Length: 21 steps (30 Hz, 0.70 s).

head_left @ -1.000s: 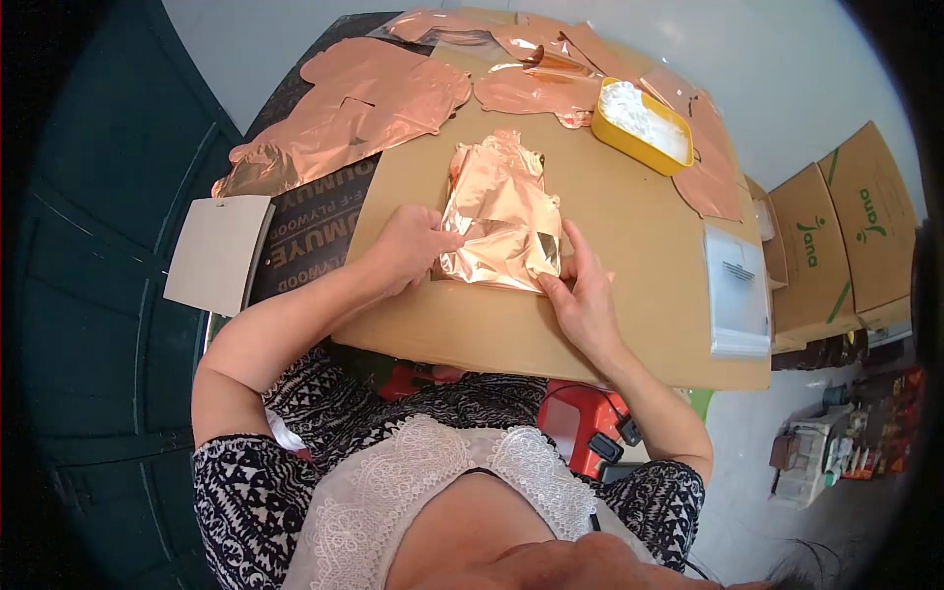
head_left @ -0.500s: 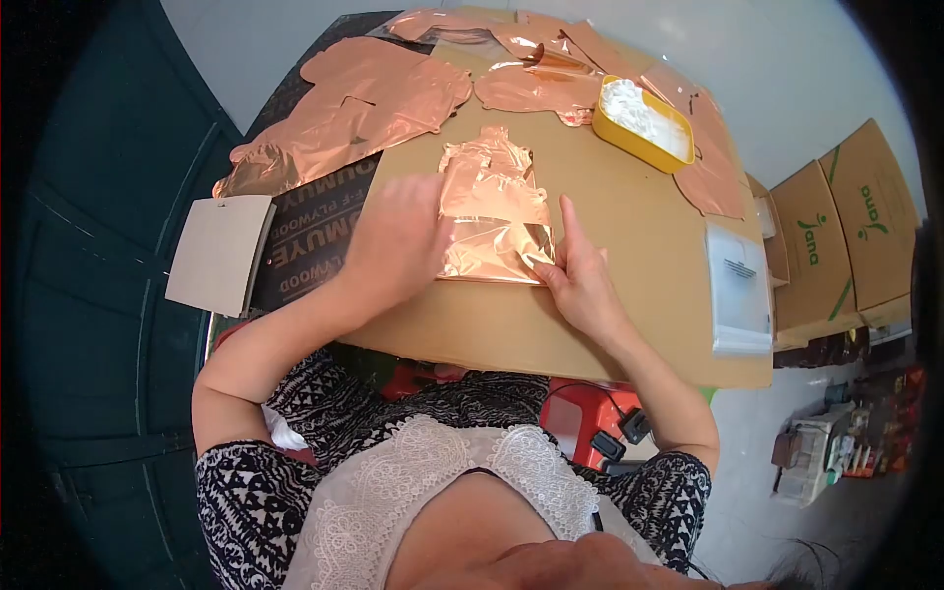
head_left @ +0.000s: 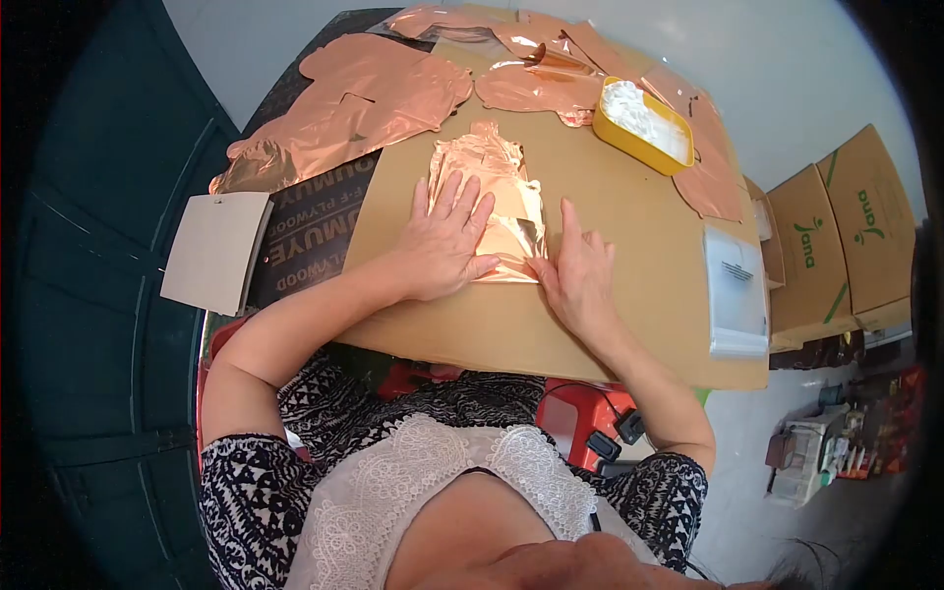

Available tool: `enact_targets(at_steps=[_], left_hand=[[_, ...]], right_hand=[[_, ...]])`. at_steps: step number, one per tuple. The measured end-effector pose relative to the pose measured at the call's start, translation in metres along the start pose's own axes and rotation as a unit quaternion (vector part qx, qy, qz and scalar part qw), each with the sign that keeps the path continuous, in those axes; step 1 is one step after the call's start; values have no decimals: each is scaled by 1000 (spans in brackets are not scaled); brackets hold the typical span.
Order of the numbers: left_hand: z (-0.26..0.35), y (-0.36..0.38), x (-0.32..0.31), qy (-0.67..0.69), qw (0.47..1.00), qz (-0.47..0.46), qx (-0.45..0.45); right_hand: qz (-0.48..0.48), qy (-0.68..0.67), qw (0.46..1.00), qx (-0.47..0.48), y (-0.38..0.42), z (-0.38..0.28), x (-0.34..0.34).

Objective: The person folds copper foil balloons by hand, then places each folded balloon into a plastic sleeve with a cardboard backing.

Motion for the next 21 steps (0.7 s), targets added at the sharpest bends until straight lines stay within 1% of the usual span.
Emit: enact_targets(at_steps=[2, 5, 8, 9, 10, 11, 12, 13, 16, 19, 20, 21], left_hand=[[3, 0, 3, 12, 1000, -9, 16], [3, -1, 4, 13, 999, -19, 24], [2, -2, 3, 8, 999, -26, 17], [1, -1, 4, 8, 999, -30, 15], [1, 1, 5, 10, 999, -32, 8], [2, 5, 7, 12, 999, -34, 0], [2, 10, 8, 14, 999, -37, -8], [3, 15, 8, 18, 999, -25, -17], [11, 34, 1, 24, 999, 2, -44], [21, 54, -1, 28, 997, 6, -71], [25, 60, -1, 38, 996, 4, -79], [32, 65, 2, 50, 995, 1, -86]], right_hand=[[35, 27, 999, 14, 1, 0, -2], [36, 64, 997, -6, -2, 3, 2], [89, 9, 996, 17, 4, 11, 13], [8, -86, 995, -40, 11, 9, 21], [-76, -179, 976, -98, 23, 3, 34], [-158, -268, 937, -156, 38, -3, 47], [-242, -380, 875, -179, 52, -9, 57], [-320, -483, 791, -198, 65, -13, 66], [-495, -479, 706, -162, 88, -16, 79], [-480, -508, 690, -187, 115, -3, 43], [-494, -502, 678, -212, 121, 3, 31], [-440, -553, 674, -216, 125, 2, 20]])
Point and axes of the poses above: each hand's wrist, its own y-axis away from the middle knuckle, its own x-axis out of the back of the hand, z = x × y, the point moved 1 cm from there along -y, towards the middle knuckle, and after that the axes turned 2 degrees about -z, right-handed, at the moved point
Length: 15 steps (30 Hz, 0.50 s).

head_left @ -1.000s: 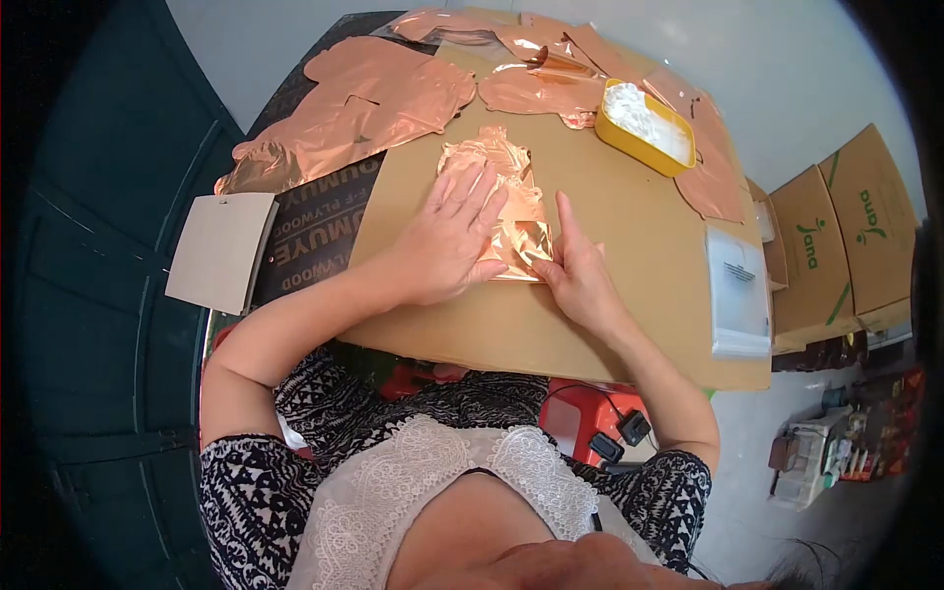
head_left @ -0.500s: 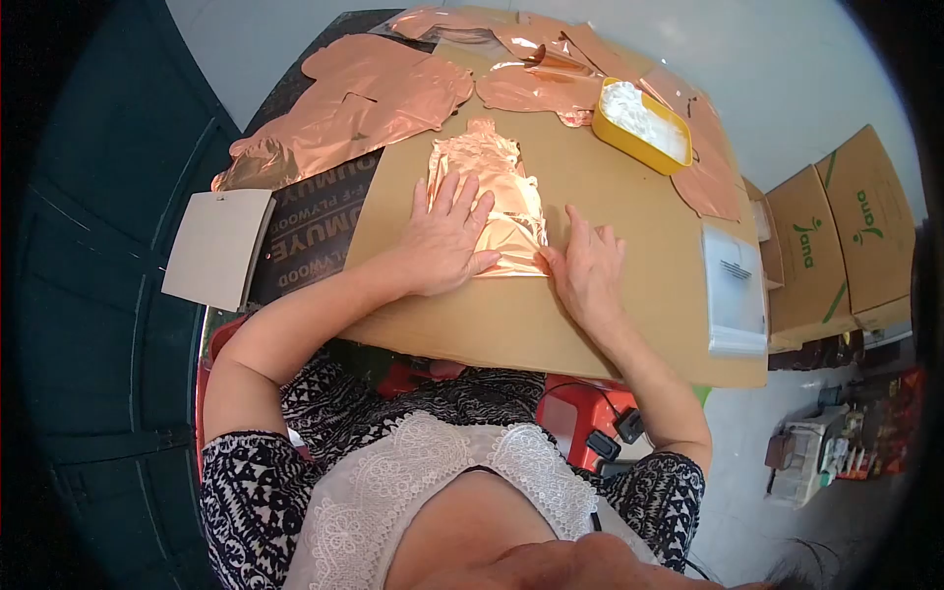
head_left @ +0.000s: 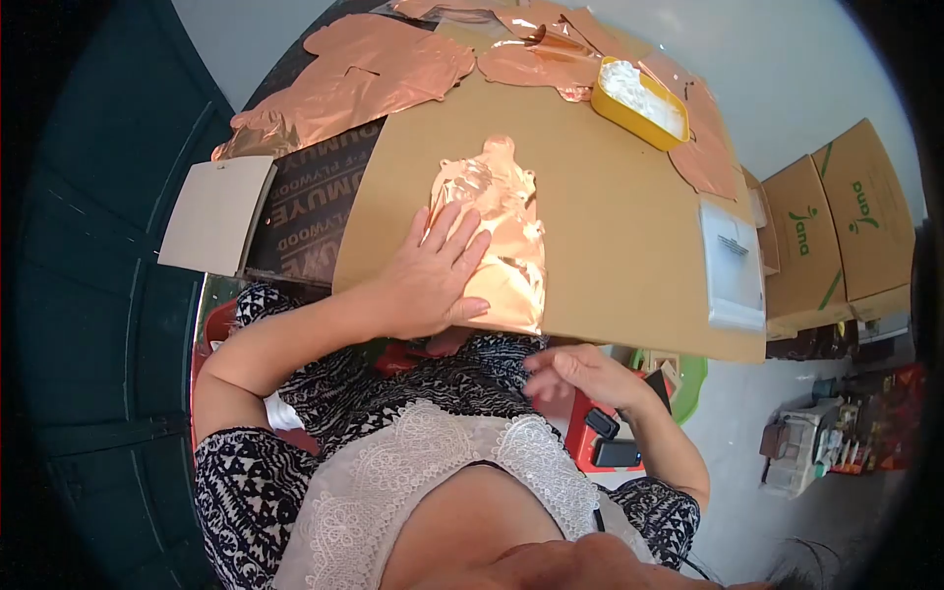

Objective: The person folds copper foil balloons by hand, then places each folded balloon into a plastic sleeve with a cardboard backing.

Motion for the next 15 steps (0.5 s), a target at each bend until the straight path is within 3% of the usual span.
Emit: enact_targets(at_steps=[2, 3, 7, 9, 12, 13, 14, 15], left_hand=[[14, 8, 8, 22, 999, -37, -15], [20, 12, 8, 31, 998, -38, -27], [37, 30, 15, 104, 991, -18, -84], [37, 38, 20, 170, 982, -4, -84], [22, 57, 11, 349, 919, 177, -44], [26, 70, 11, 405, 883, 236, 28], [19, 72, -4, 376, 869, 305, 99], [18, 78, -14, 422, 838, 311, 152]], right_hand=[[53, -99, 989, 97, -18, 19, -14], [16, -121, 984, 127, -28, 26, -11], [112, -341, 924, 130, -44, 34, -38], [140, -338, 916, 163, -53, 39, -47], [135, -342, 911, 190, -51, 42, -54], [126, -344, 910, 196, -50, 41, -55], [120, -347, 908, 203, -56, 41, -46], [136, -341, 911, 190, -57, 43, -45]])
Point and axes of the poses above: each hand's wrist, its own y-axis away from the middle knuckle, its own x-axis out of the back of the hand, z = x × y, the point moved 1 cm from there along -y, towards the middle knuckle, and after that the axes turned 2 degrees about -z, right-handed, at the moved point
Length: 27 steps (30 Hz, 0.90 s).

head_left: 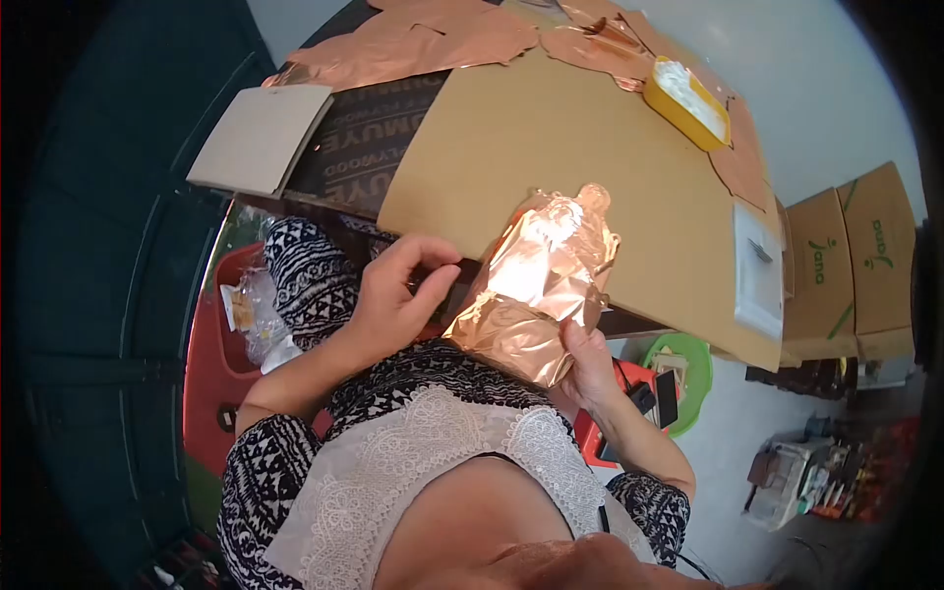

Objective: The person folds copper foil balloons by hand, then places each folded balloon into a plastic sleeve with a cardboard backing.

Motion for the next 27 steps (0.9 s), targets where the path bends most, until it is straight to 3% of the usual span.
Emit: enact_targets(at_steps=[1, 4, 27], left_hand=[[-7, 8, 0, 38, 997, 31, 60], [-14, 20, -5, 158, 955, -22, 250], [-32, 26, -18, 321, 878, -40, 352]], right_hand=[[-2, 2, 1000, 0, -1, 2, 0], [-2, 6, 1000, -6, -2, 4, -1], [-58, 78, 995, 19, -12, 20, 15]])
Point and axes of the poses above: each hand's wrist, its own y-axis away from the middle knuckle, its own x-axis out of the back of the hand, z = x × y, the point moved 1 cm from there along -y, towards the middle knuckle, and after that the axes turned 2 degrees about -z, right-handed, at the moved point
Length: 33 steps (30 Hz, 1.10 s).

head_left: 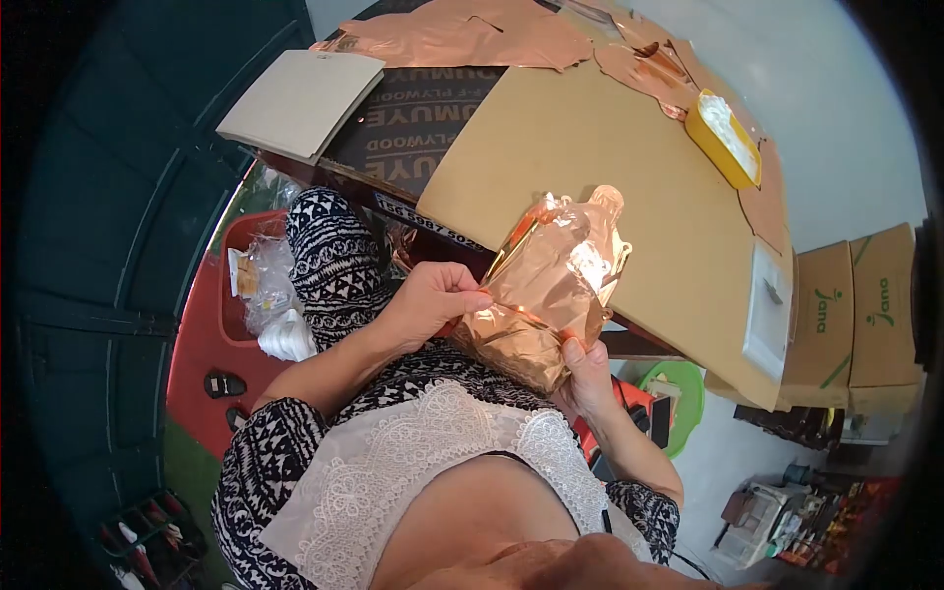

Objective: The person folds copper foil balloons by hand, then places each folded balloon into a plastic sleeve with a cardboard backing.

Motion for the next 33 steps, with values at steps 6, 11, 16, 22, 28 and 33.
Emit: enact_targets(at_steps=[6, 11, 16, 22, 28, 33], left_hand=[[-1, 2, 2, -38, 999, -1, -21], [-2, 4, 2, -120, 991, -26, -59], [-11, 2, 3, -257, 946, -1, -199], [-6, 8, -8, -253, 947, 45, -192], [-19, 4, -1, -227, 949, 80, -202], [-24, 8, -5, -150, 965, 93, -194]], right_hand=[[14, 24, 1000, -6, -2, -3, -4], [33, 49, 998, -11, -5, -7, -7], [26, 72, 997, -11, -7, -10, -12], [33, 78, 996, -24, -8, -7, -14], [41, 101, 994, -21, -9, -7, -17], [59, 86, 994, -32, -14, -7, -19]])
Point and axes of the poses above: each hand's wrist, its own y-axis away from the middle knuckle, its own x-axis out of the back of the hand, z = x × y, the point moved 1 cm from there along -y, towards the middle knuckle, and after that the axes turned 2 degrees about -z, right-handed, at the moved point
